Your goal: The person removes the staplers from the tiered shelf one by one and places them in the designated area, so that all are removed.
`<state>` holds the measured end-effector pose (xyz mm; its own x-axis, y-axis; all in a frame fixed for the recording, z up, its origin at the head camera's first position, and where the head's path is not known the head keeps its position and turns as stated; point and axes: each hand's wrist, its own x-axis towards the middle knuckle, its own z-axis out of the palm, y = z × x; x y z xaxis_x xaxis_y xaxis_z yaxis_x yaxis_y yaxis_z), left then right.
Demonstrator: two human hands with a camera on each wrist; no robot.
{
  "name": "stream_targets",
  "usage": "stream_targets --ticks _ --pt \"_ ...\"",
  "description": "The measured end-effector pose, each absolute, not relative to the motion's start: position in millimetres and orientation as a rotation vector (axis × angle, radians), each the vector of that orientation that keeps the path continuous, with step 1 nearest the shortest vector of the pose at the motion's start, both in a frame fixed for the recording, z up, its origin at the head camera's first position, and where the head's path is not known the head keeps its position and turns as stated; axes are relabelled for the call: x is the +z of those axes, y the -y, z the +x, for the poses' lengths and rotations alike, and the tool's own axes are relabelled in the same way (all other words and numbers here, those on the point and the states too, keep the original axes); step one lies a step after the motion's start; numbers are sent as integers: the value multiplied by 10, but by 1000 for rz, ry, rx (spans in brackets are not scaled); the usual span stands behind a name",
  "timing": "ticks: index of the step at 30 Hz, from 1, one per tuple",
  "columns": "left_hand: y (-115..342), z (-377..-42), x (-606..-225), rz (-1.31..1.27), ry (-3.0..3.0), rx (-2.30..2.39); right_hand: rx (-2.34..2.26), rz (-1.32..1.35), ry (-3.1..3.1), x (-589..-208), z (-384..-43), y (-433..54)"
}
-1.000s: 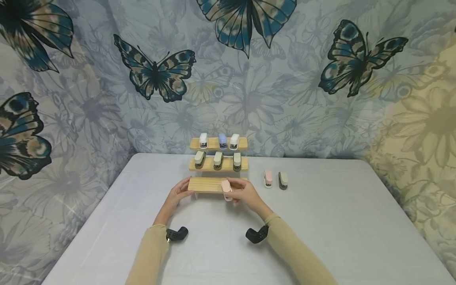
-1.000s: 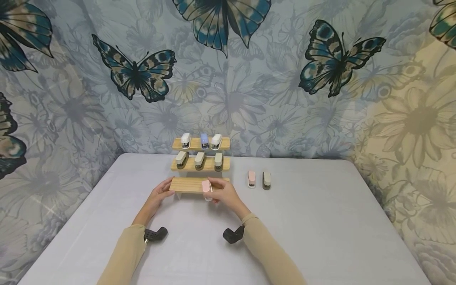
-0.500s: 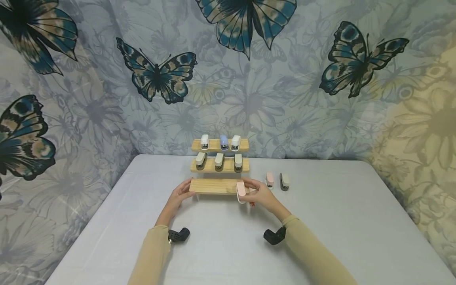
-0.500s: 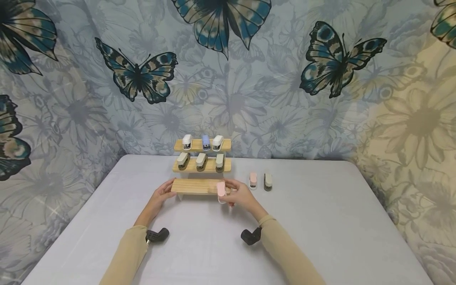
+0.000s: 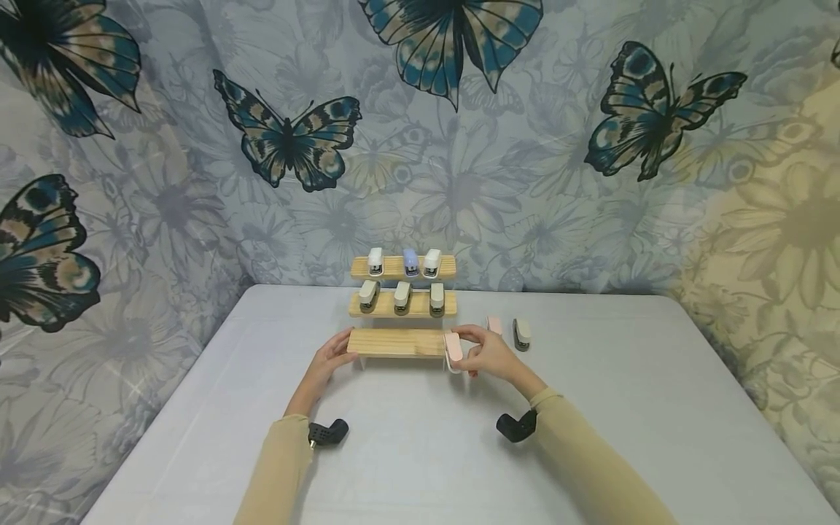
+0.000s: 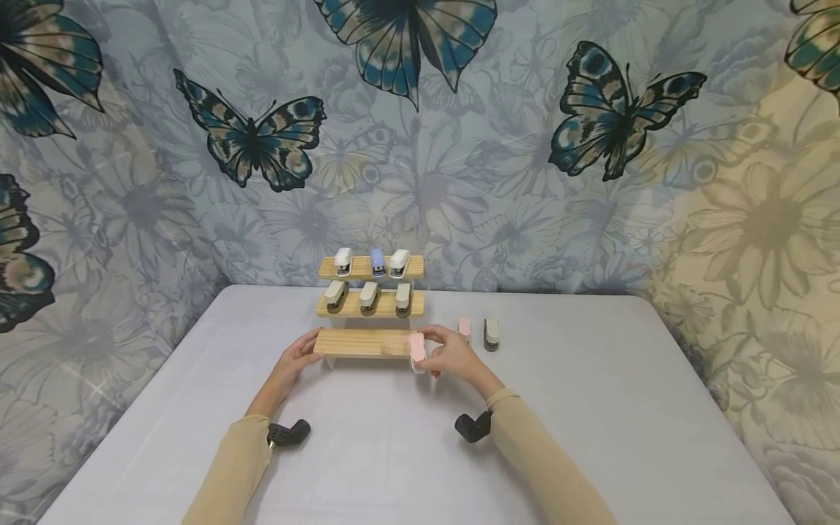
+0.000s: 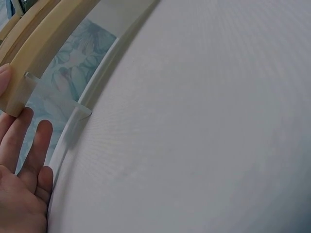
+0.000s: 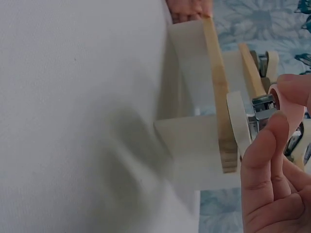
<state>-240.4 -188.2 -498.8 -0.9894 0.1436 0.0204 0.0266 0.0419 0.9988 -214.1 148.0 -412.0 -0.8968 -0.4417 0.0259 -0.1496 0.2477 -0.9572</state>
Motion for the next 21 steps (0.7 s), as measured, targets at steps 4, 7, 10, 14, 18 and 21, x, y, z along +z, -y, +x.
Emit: stream_targets --ticks 4,7,10,14,18,21 --pt "1879 -2405 -4986 182 -2211 2100 -1700 -547 -2282 -4164 -2171 -1504" --pt "1873 -2404 -4986 182 -2211 2102 -1733 -504 -2268 -4282 -2227 -1537" --pt "1867 -2403 -4986 197 -2212 2098 -1754 -464 -2269 -4406 -2284 -1572" --pt "1868 -2397 -4974 217 -2221 2081 -1760 -461 -2305 -4463 -2295 -1627" --pt "1884 -2396 -4953 224 -2206 2073 -1768 -457 -2321 -4457 -2288 -1711" --pt "1887 -2372 -4907 237 -2194 2069 -1781 -434 -2309 -4431 -2283 -1784"
